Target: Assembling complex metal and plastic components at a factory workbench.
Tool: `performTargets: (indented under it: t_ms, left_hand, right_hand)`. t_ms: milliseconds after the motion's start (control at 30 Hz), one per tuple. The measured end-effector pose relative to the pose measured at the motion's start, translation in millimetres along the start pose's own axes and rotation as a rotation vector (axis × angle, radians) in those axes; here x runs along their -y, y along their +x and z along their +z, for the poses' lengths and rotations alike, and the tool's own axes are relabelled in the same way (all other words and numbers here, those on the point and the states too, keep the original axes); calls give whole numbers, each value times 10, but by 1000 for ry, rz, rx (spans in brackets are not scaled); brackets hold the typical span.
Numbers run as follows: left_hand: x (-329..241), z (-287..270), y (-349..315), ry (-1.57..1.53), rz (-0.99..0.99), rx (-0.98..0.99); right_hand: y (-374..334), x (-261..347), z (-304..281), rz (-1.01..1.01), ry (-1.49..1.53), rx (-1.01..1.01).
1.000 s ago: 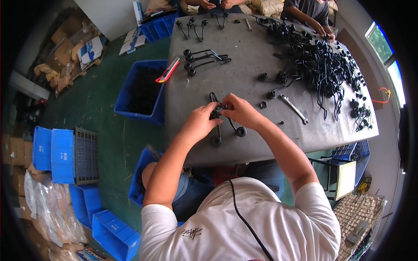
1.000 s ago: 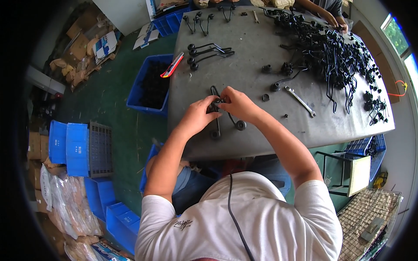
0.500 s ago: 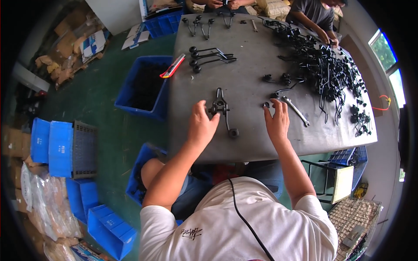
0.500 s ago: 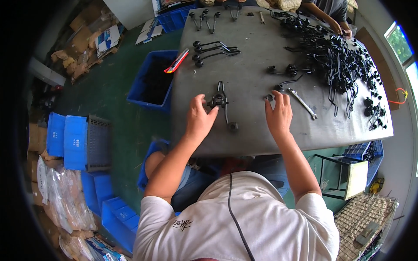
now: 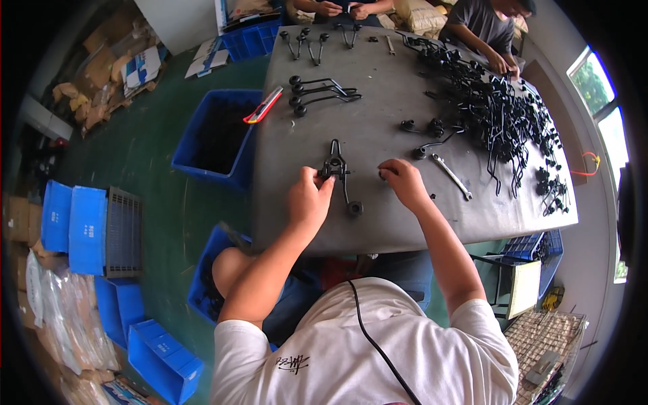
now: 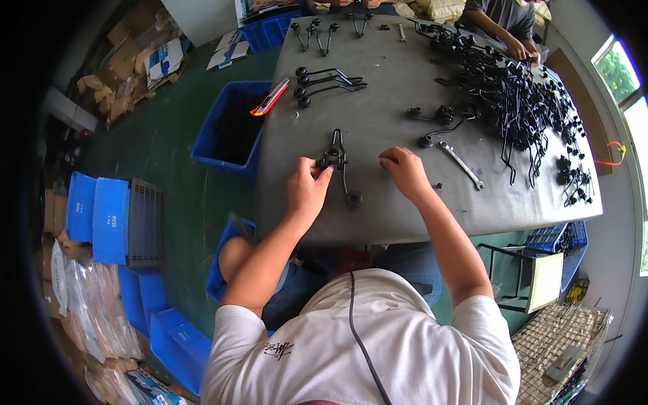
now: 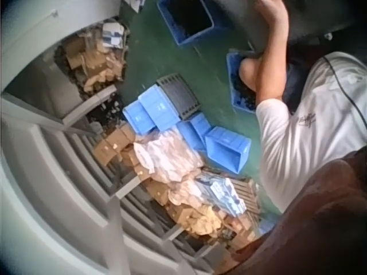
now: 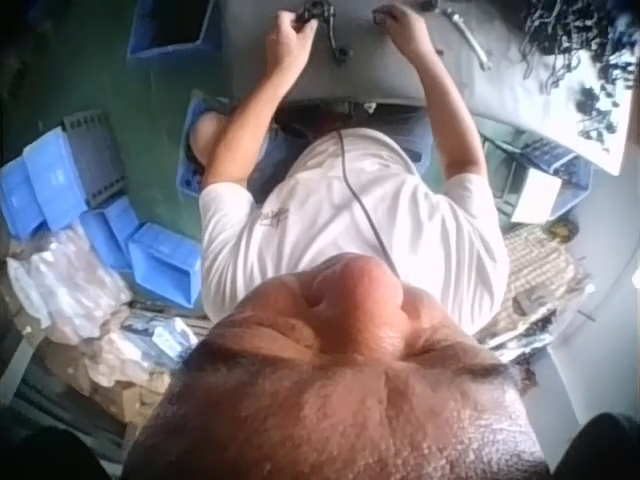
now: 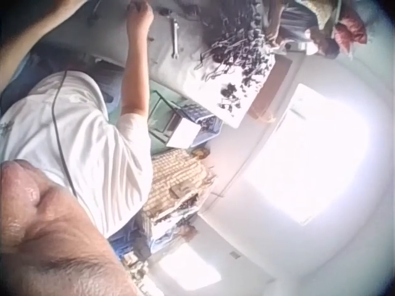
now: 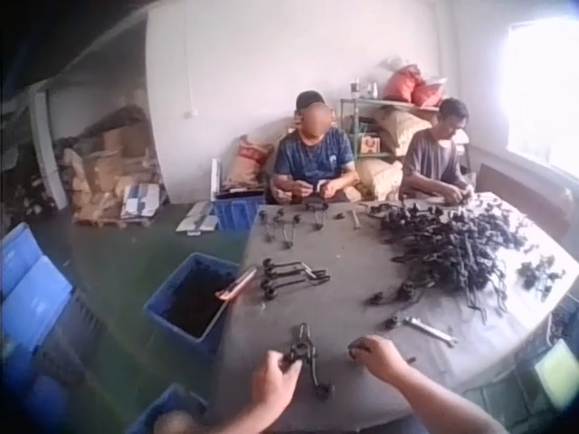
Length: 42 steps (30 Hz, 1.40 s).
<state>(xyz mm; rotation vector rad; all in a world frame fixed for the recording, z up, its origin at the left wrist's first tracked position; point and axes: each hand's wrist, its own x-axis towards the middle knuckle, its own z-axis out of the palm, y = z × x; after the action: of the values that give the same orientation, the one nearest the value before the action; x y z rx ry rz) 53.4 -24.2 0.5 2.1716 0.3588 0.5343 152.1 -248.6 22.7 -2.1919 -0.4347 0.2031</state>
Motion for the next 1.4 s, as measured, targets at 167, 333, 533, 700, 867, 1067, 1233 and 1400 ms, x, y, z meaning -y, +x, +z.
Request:
performTargets:
  t_ms: [167, 333, 533, 700, 867, 1067, 1233, 1400]
  left_hand:
    - [53, 1, 4, -35, 17, -35]
    - [-38, 9, -1, -230, -79, 19]
    - [-32, 9, -37, -318, -223, 162]
    - [-74, -6, -43, -535, -342, 212]
    - [-129, -23, -75, -567, -345, 276]
    - [-131, -45, -77, -688, -405, 266]
    - [-134, -9, -60, -759, -341, 279]
    - [-29, -29, -59, -770, -371, 247]
  right_hand:
    - [-91, 2, 258, -168, -211, -51]
    - [-279, -25, 354, -303, -394, -148]
    - [-214, 459, 402, -251, 147, -138]
    - [-211, 551, 434, -186, 223, -48]
    - [-243, 454, 455, -210, 339, -76]
    - [-403, 424, 148, -193, 148, -45]
    - [-797, -285, -343, 37, -449, -425]
    - [-930, -526, -414, 67, -417, -274]
